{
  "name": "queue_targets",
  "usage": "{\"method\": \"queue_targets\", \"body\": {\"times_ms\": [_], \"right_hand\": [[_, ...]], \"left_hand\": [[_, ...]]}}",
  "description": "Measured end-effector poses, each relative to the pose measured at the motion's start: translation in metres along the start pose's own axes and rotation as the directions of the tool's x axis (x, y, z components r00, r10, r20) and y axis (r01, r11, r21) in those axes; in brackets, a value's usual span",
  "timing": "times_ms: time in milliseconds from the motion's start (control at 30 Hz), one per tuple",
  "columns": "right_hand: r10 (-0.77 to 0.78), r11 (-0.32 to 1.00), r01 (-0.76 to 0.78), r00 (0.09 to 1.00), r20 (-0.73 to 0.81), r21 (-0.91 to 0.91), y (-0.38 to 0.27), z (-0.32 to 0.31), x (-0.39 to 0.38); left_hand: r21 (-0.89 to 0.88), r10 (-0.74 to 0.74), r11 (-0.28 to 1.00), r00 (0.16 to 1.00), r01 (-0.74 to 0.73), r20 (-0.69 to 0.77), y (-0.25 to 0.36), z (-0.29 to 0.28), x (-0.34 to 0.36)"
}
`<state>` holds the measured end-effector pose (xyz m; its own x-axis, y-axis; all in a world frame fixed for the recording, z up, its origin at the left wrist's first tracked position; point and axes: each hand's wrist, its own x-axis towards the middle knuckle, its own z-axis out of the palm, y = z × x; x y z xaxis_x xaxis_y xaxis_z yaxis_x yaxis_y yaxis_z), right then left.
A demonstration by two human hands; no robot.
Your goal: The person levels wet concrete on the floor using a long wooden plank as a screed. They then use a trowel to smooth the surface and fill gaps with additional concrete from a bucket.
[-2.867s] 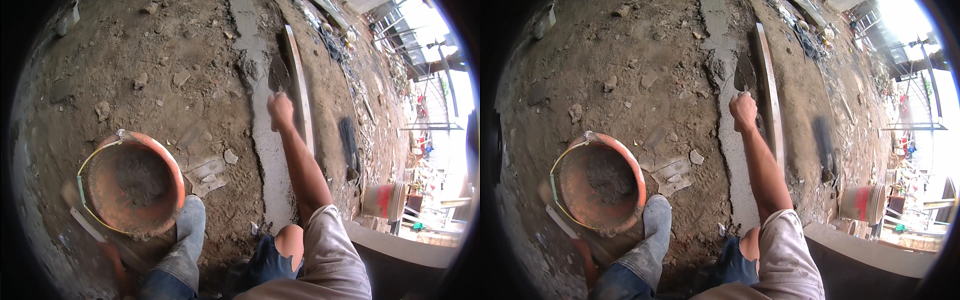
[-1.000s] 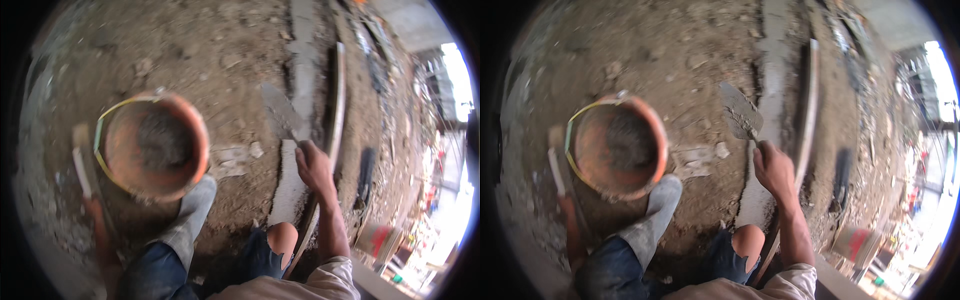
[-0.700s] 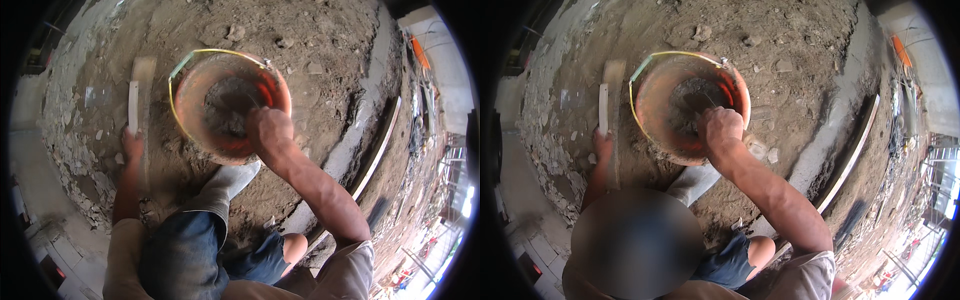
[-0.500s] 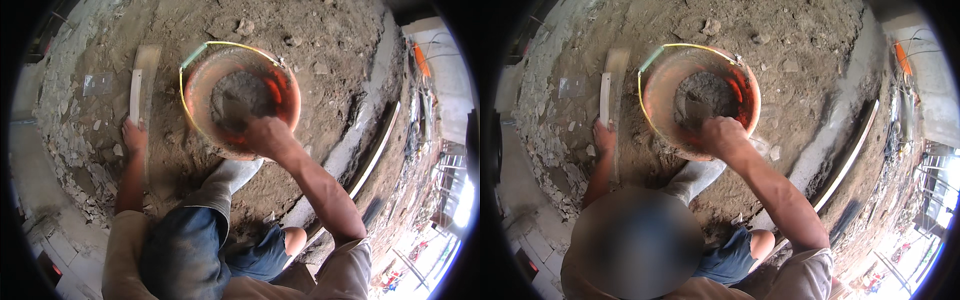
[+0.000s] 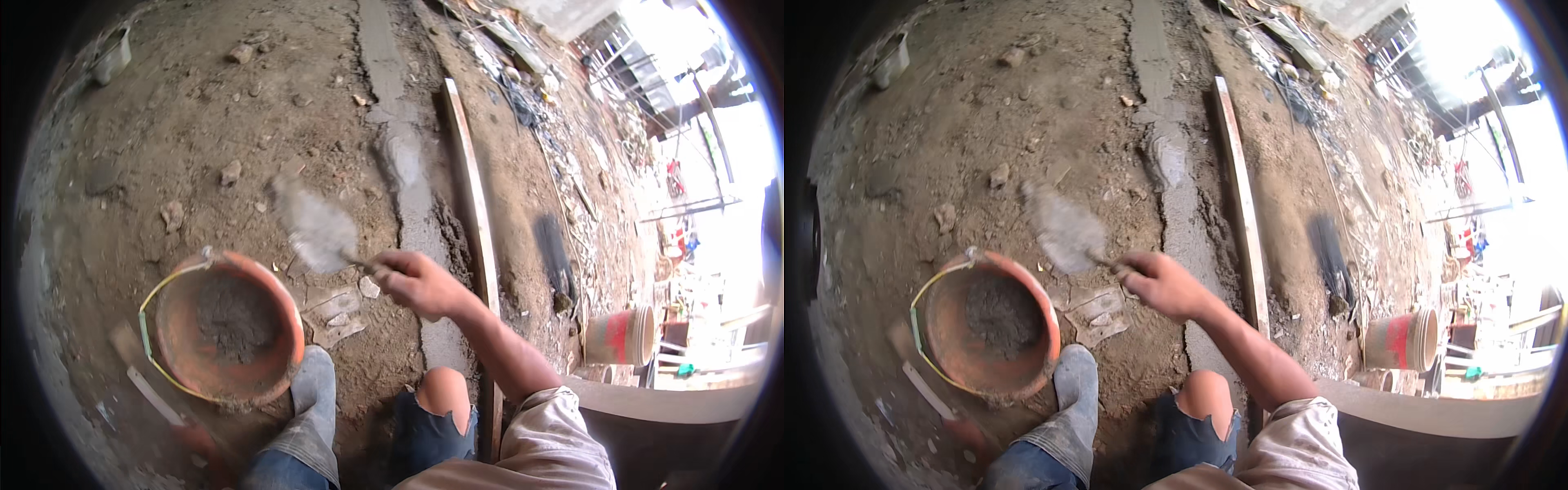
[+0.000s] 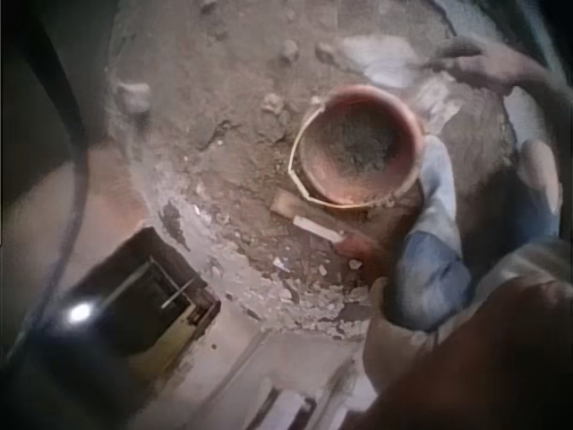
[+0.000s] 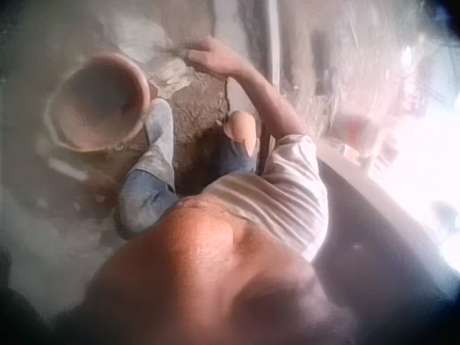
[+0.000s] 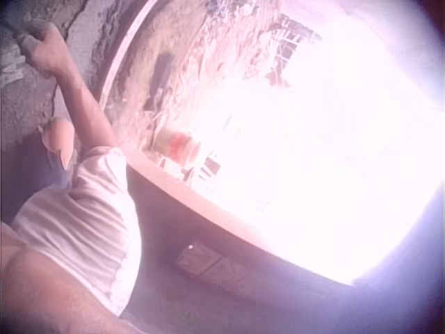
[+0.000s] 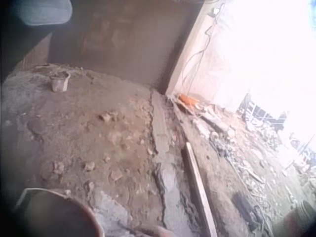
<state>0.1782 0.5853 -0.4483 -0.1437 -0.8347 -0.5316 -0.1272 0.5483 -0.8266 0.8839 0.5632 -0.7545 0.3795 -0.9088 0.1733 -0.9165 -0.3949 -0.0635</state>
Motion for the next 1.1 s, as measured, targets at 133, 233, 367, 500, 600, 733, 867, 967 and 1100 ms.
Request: {"method": "queue_targets", "body": {"times_ms": [133,233,367,500,600,733,867,967,1100], "right_hand": [[0.081,0.974,-0.184,0.833,-0.547,-0.136,0.015,-0.095,-0.003],[-0.145,0.869,-0.286,0.632,-0.761,-0.403,0.037,-0.16,0.042],[-0.233,0.843,-0.32,0.507,-0.83,-0.433,0.028,-0.192,0.15],[-0.125,0.798,-0.449,0.528,-0.84,-0.401,0.054,-0.212,0.255],[-0.157,0.844,-0.419,0.401,-0.902,-0.333,0.072,-0.199,0.287],[-0.132,0.783,-0.463,0.53,-0.838,-0.415,0.074,-0.248,0.291],[-0.118,0.596,-0.528,0.687,-0.717,-0.605,0.076,-0.286,0.287],[-0.197,0.498,-0.455,0.77,-0.607,-0.738,0.074,-0.297,0.272],[-0.154,0.449,-0.438,0.82,-0.551,-0.779,0.101,-0.333,0.262]], "left_hand": [[0.057,0.118,0.992,0.98,-0.11,-0.16,-0.015,0.034,0.018],[0.012,0.121,0.993,0.977,-0.12,-0.174,-0.005,0.036,0.021],[-0.004,0.08,0.997,0.973,-0.082,-0.218,-0.009,0.021,0.024],[-0.034,0.004,0.999,0.999,-0.005,-0.041,-0.007,0.01,0.038],[-0.014,-0.042,0.999,0.999,0.043,0.029,-0.021,-0.007,0.046],[-0.008,-0.063,0.998,0.993,0.064,0.099,-0.021,-0.014,0.052],[0.009,-0.062,0.998,0.987,0.061,0.148,-0.018,-0.021,0.057],[0.024,-0.08,0.997,0.983,0.077,0.167,-0.023,-0.027,0.054],[0.036,-0.099,0.995,0.976,0.094,0.193,-0.033,-0.03,0.05]]}}
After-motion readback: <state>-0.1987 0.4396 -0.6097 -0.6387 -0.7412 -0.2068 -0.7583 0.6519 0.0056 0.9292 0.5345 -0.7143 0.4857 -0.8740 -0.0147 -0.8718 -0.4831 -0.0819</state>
